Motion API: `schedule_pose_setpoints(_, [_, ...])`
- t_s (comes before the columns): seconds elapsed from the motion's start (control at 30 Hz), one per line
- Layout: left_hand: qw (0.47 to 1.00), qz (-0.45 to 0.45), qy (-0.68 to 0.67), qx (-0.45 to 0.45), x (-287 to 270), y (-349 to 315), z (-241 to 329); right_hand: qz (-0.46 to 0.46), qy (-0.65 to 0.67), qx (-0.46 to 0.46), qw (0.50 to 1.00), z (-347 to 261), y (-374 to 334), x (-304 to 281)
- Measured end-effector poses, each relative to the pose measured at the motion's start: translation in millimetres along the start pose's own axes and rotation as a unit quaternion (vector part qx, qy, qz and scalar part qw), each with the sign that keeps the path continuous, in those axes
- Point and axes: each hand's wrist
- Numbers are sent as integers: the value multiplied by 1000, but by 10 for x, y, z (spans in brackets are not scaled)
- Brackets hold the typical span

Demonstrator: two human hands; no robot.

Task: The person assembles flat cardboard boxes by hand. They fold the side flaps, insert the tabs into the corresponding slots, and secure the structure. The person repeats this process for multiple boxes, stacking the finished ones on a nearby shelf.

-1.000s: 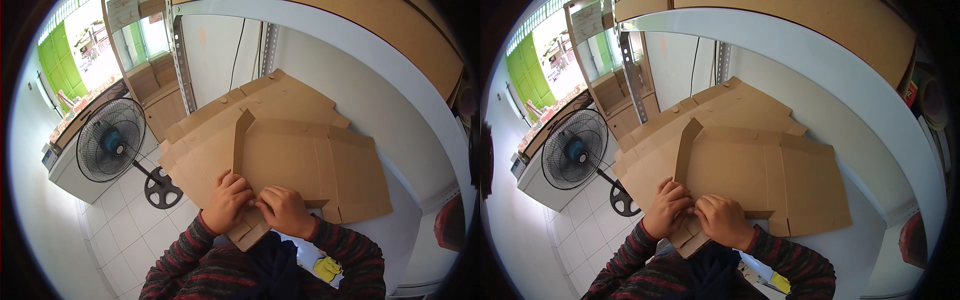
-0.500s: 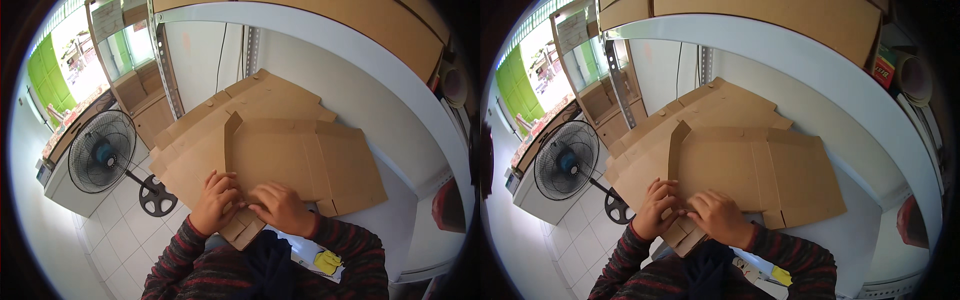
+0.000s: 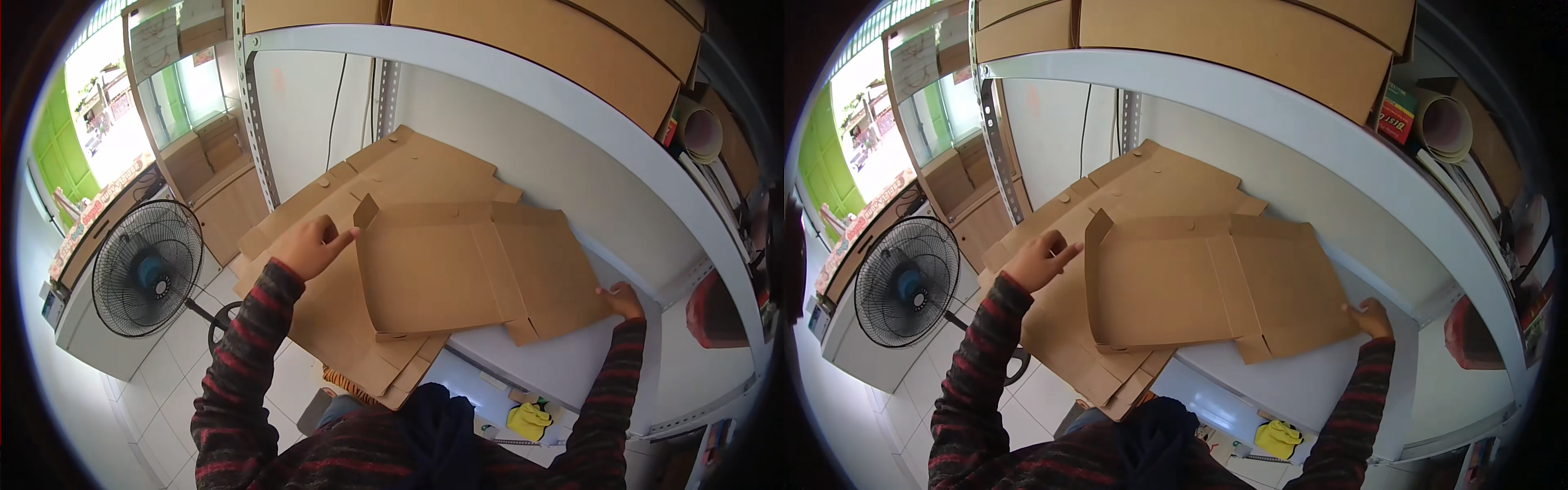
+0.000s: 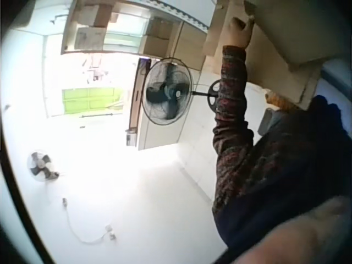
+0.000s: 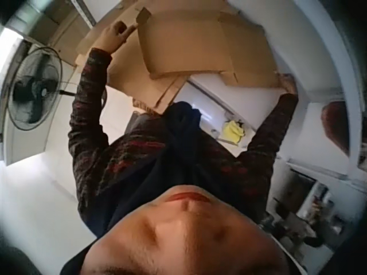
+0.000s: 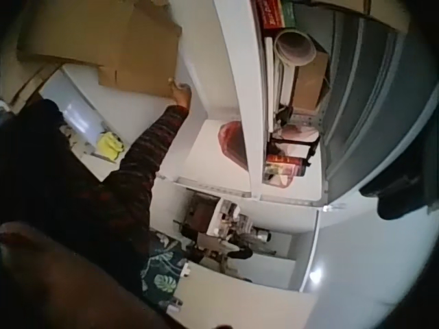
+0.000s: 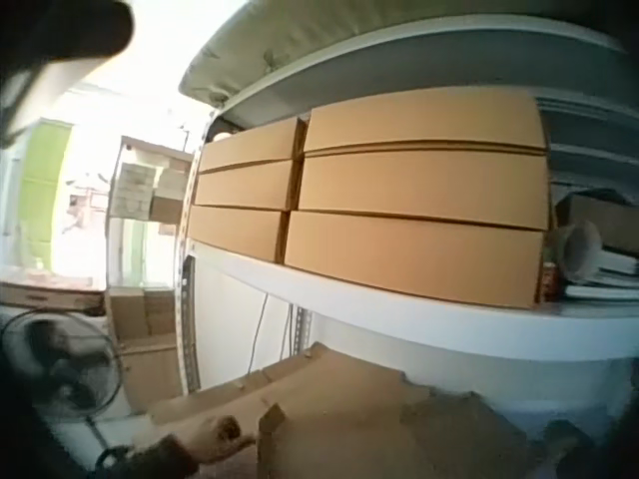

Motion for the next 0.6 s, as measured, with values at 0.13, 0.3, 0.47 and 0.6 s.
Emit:
schedule_pose_setpoints(0.13, [992,-116,-22,-54,220,173,58,-49,361,120,924,156,-164,90])
schedule_pose_setpoints(0.3, [993,-33,-91,69,306,51,-100,58,441,30,895,92,-357,-285])
schedule_pose_setpoints(0.47, [966,30,-256,0,-6,-617,-192,168,518,-86,834,-521,-229,-814])
schedule_pose_setpoints(0.6, [902,162,-398,-35,-47,-1147,-389,183,521,-152,819,-1279,484,-935])
Point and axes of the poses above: each hand's wrist, its own y-axis towards the middle knuckle, its own x-axis out of the palm, z = x × y, and after that the axes turned 14 degrees about -x, right-handed
